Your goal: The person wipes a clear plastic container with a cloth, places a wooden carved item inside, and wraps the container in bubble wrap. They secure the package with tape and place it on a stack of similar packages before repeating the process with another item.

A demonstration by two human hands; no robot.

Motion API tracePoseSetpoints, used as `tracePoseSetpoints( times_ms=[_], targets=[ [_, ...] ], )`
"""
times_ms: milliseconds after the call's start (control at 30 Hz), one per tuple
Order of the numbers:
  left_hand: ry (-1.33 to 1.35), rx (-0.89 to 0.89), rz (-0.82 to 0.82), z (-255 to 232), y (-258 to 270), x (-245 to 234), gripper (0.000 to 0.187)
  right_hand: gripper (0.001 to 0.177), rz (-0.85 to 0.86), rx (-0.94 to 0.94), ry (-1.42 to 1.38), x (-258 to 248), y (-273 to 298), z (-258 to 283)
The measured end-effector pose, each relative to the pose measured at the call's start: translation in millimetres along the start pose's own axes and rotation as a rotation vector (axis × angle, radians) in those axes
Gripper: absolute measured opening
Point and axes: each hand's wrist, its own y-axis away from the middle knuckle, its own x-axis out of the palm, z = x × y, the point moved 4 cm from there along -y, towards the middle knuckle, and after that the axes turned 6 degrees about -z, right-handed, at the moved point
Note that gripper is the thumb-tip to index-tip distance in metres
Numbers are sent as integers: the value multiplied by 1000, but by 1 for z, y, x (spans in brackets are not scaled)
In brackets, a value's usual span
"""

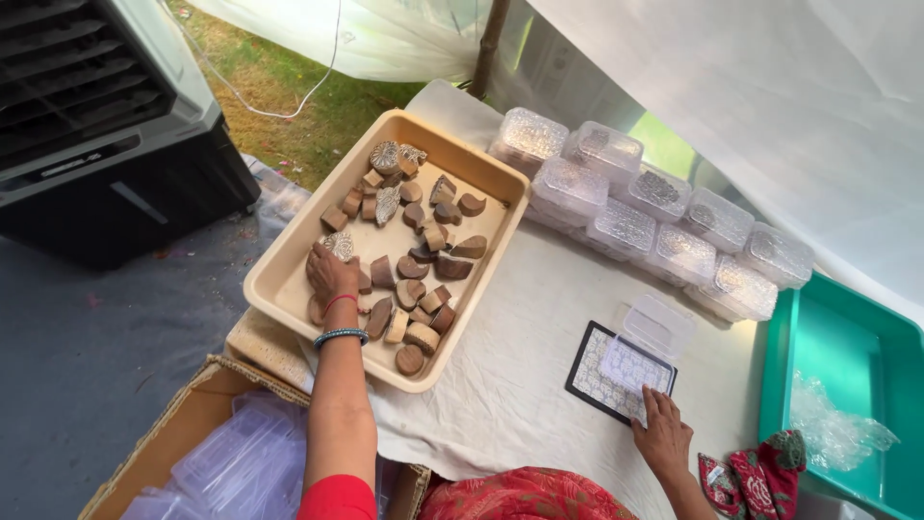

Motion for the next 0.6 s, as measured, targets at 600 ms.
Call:
tracePoseSetpoints(
  times_ms=[600],
  targets=[
    [1813, -349, 541, -73, 158, -110, 50, 73, -188, -102, -266, -15, 7, -1]
  ],
)
